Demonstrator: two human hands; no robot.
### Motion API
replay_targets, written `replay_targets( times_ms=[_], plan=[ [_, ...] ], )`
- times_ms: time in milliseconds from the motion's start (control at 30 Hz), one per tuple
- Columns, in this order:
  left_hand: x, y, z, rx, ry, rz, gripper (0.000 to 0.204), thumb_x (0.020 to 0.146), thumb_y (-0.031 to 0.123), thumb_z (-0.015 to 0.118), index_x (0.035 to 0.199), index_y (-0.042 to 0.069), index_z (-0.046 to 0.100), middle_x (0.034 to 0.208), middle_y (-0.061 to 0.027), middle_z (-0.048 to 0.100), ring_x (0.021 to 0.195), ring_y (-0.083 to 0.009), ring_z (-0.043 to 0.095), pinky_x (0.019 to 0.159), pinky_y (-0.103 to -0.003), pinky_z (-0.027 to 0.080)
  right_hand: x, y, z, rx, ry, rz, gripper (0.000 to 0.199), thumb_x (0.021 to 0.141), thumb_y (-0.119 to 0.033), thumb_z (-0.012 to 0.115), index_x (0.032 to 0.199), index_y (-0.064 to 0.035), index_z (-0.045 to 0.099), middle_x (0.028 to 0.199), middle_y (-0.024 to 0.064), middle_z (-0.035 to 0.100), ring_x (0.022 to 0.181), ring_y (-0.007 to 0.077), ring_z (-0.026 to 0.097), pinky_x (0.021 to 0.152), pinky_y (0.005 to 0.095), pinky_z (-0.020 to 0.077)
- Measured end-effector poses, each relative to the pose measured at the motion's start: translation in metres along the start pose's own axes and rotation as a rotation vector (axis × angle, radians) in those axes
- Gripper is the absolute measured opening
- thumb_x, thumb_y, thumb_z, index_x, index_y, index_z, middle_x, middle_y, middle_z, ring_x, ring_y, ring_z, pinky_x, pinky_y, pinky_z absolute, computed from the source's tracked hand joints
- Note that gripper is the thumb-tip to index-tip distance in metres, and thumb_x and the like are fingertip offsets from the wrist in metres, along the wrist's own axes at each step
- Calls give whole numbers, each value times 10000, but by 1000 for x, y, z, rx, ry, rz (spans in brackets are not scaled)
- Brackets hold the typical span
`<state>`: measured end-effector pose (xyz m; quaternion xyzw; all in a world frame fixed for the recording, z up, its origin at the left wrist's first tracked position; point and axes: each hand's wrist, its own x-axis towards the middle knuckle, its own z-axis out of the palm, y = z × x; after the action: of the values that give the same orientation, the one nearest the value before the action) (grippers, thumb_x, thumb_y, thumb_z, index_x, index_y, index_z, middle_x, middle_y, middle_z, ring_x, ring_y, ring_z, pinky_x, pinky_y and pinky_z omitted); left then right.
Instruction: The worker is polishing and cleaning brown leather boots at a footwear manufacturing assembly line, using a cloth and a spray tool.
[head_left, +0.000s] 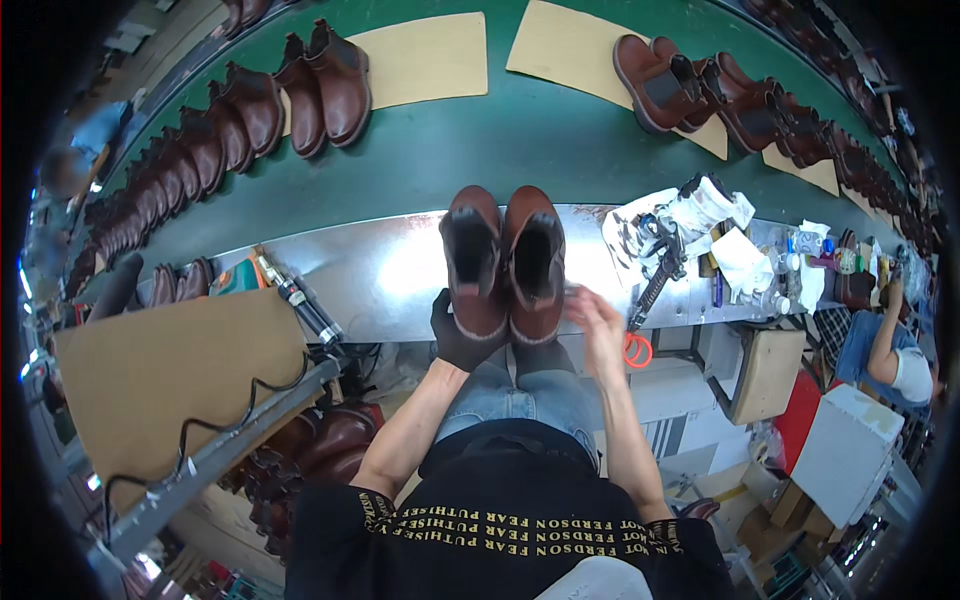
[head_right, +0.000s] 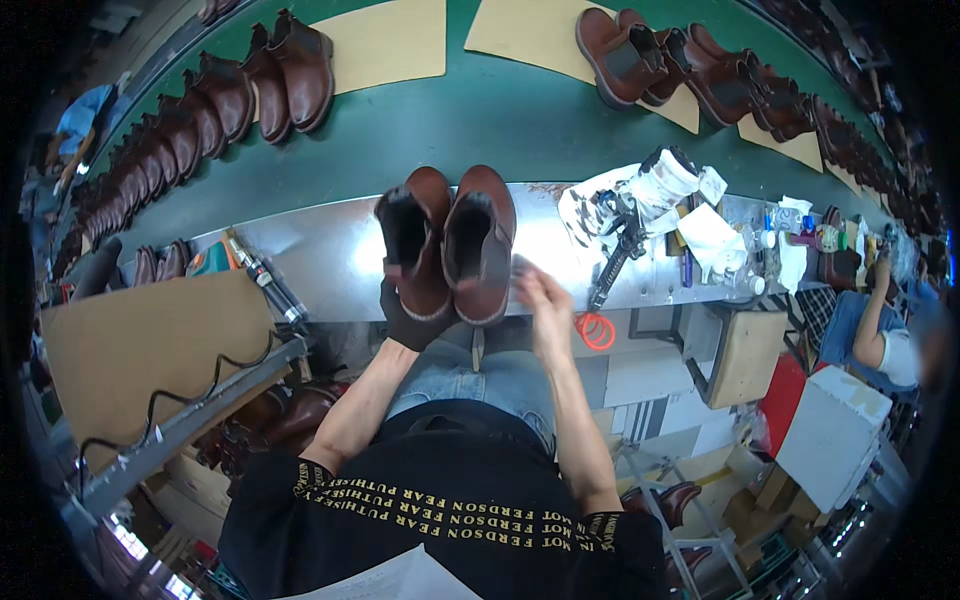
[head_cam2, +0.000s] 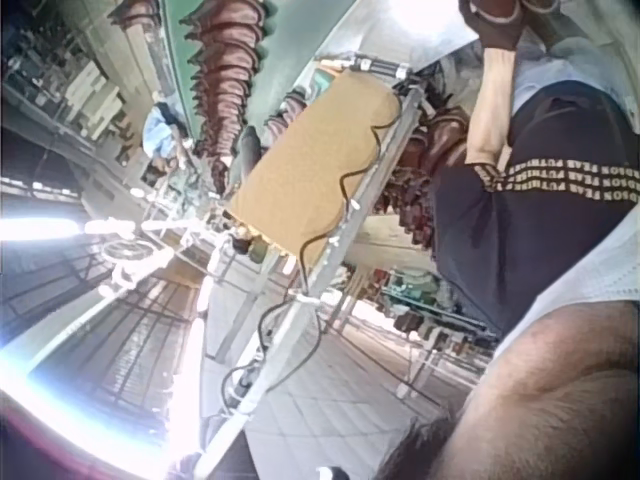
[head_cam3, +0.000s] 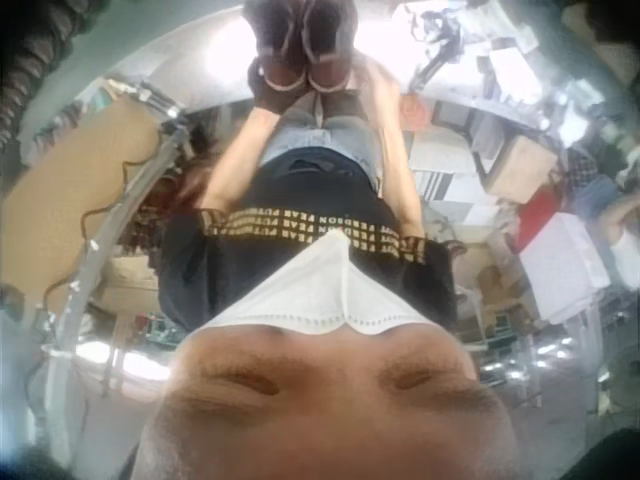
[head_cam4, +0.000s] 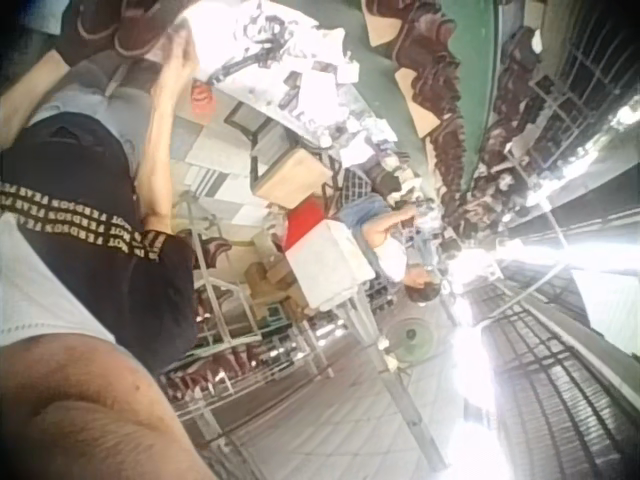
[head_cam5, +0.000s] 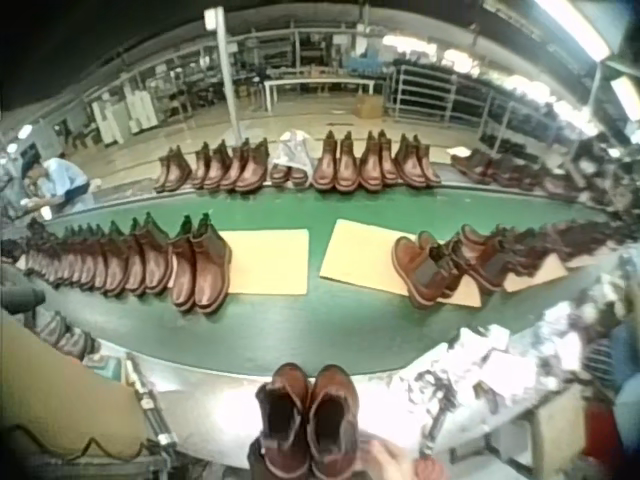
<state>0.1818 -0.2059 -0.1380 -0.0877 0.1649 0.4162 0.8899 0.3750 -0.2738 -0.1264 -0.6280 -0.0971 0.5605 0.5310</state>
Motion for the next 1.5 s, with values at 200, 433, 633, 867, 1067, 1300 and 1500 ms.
replay_targets(
  times_ms=[200,433,633,867,1067,1300,1500],
  plan=[
    [2,-8,38,73,8,70,593,887,413,436,1355,85,279,1379,-124,366,1282,-266,354,1084,-460,260,80,-15,-106,-524,349,-504,335,706,-203,789,866,15,590,769,11,539,688,110,470,661,260,413],
    [22,-18,96,675,-33,366,639,776,289,607,1300,69,315,1290,-135,450,1179,-261,456,983,-424,402,74,-38,-93,-293,214,-532,272,829,-147,666,1006,45,589,906,42,596,801,102,501,724,269,419],
    [18,-15,123,399,-134,236,751,721,338,740,1274,78,304,1256,-99,460,1162,-208,461,998,-376,402,-73,-114,-66,-259,-79,-557,195,829,-56,641,993,39,599,885,36,617,837,105,573,768,257,457],
    [24,-18,131,569,-119,284,807,710,432,728,1283,70,290,1246,-103,462,1147,-210,465,996,-349,394,-112,-156,-24,-709,-207,-617,235,759,3,686,961,83,598,706,42,580,651,84,549,603,210,436],
    [27,-9,134,607,-119,308,907,638,473,761,1282,49,283,1248,-101,464,1140,-215,474,976,-342,406,-113,-157,-26,-634,-158,-727,321,766,30,652,1068,100,571,729,75,624,694,127,623,634,228,471],
    [41,-7,105,255,-254,144,596,888,418,485,1339,102,256,1329,-116,419,1209,-250,431,1024,-408,371,-92,-150,26,-754,-302,-717,377,773,1,654,1129,78,559,788,98,675,727,118,626,681,230,471],
    [31,-6,121,828,-127,379,893,677,543,711,1303,75,279,1233,-95,471,1123,-221,471,985,-354,376,-109,-144,-8,-526,-141,-674,323,760,38,659,1075,66,592,727,38,607,672,84,565,618,218,447]
  ],
)
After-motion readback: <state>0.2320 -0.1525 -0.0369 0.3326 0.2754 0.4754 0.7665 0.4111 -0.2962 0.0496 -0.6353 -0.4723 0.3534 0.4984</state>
